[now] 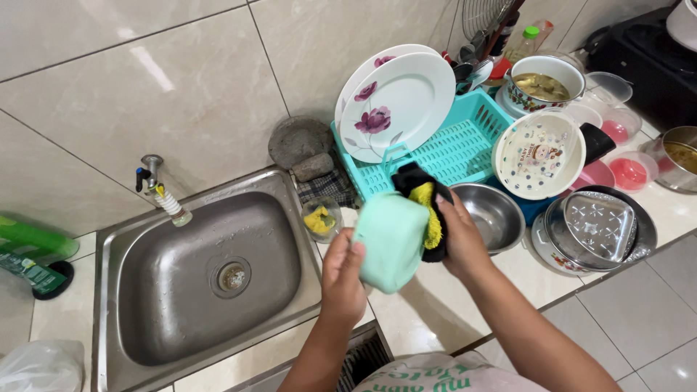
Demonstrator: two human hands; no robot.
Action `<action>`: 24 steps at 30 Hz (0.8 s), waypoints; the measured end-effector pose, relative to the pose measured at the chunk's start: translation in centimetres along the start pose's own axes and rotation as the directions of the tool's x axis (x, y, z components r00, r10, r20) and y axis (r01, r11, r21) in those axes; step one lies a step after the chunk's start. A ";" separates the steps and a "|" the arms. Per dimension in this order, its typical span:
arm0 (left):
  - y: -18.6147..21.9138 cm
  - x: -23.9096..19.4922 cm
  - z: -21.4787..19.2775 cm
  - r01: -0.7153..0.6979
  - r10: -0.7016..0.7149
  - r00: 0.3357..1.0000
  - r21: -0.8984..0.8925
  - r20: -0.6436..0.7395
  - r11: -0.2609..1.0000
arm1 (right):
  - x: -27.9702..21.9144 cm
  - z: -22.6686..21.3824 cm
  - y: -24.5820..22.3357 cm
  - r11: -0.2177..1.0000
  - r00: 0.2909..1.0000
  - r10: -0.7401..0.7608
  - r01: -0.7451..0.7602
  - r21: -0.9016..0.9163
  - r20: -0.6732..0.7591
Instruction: The person washes various dishes and kitchenware including a large pan, plates, and small containers using a sponge and water at a sink.
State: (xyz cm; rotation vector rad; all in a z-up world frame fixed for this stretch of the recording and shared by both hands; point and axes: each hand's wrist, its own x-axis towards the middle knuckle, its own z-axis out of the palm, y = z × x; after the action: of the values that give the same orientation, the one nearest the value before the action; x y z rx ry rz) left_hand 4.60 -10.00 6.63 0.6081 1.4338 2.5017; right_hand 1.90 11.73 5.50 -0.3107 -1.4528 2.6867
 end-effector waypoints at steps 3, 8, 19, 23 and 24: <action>-1.0 1.7 0.5 -0.042 -0.047 0.954 -0.289 -0.296 0.956 | -1.1 1.1 1.3 0.997 0.996 -0.074 0.076 0.034 -0.048; -1.0 3.6 2.1 -0.204 0.016 0.886 -0.358 -0.463 0.911 | -3.7 3.1 3.1 0.983 0.980 -0.175 0.179 0.039 -0.095; -4.0 3.5 3.9 -0.075 0.004 0.961 -0.247 -0.277 0.966 | -6.7 2.3 4.3 -0.002 0.577 -0.687 0.606 -0.795 0.442; -5.4 2.6 2.8 -0.107 0.122 0.986 0.134 -0.111 0.985 | -6.2 3.5 0.6 -0.085 0.511 -0.687 0.650 -0.755 0.517; -5.5 2.2 2.4 -0.100 0.115 0.987 0.135 -0.110 0.986 | -6.1 3.8 -0.2 -0.048 0.546 -0.677 0.637 -0.770 0.494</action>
State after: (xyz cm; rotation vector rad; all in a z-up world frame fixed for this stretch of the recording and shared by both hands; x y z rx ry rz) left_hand 3.53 -4.48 3.54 0.5845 1.6584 2.5811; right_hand 7.03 7.83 8.57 0.3037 -2.1566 0.8275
